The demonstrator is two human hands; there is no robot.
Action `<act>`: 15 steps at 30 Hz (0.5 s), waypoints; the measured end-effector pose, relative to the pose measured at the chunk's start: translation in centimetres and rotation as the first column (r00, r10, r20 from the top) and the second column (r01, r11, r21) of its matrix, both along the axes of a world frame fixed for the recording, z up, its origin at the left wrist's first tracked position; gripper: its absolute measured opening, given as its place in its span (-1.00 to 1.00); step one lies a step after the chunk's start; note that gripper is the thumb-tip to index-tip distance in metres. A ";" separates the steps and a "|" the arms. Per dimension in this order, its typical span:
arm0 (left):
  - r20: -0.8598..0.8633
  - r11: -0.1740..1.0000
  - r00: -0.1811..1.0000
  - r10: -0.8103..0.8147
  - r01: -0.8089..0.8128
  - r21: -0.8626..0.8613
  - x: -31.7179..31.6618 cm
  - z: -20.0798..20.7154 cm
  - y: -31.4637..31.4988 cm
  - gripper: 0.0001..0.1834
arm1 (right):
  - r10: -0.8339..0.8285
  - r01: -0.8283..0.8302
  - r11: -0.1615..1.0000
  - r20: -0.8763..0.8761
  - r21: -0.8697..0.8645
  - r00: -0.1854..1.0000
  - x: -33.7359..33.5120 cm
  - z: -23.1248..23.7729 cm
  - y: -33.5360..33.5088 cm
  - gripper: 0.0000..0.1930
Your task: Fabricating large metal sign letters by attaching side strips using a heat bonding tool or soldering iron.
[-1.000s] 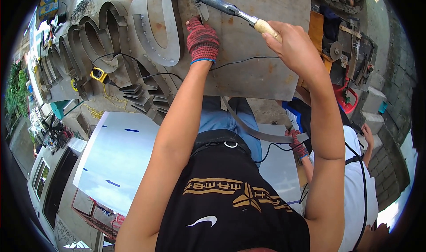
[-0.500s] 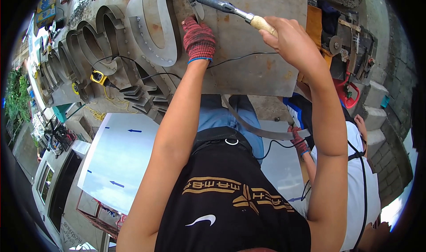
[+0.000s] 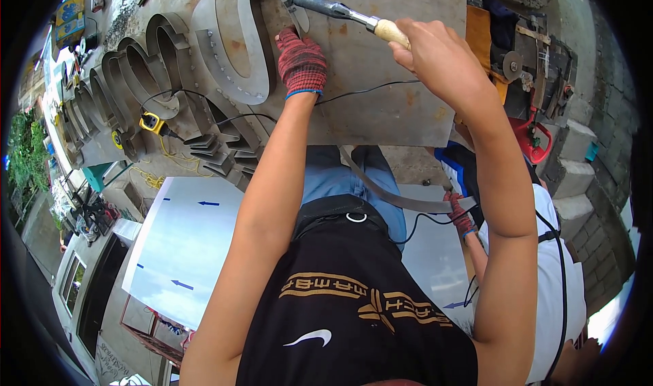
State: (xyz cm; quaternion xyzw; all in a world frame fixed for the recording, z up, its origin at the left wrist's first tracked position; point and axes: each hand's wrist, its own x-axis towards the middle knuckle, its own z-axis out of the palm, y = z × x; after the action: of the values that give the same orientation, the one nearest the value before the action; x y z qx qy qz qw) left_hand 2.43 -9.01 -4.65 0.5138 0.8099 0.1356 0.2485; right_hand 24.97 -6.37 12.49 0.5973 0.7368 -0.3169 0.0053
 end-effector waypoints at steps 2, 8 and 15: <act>-0.008 1.000 1.000 -0.009 0.009 0.008 0.0 -0.1 0.1 -0.52 | 0.026 -0.027 0.999 0.029 0.038 0.999 -0.3 0.3 0.3 -0.74; -0.012 0.998 1.000 -0.006 0.007 0.064 -0.1 -0.4 0.0 -0.52 | 0.024 -0.021 0.995 0.027 -0.102 0.999 0.4 0.0 1.8 -0.74; -0.005 0.999 1.000 -0.012 0.013 0.034 -0.1 -0.3 -0.2 -0.52 | 0.021 -0.024 0.998 0.073 0.050 0.997 -0.8 0.1 -0.7 -0.73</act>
State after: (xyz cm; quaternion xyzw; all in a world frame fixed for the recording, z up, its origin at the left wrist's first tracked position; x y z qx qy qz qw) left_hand 2.33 -9.18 -5.00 0.5233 0.8047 0.1467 0.2387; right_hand 24.21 -7.06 12.57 0.6000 0.7505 -0.2762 0.0205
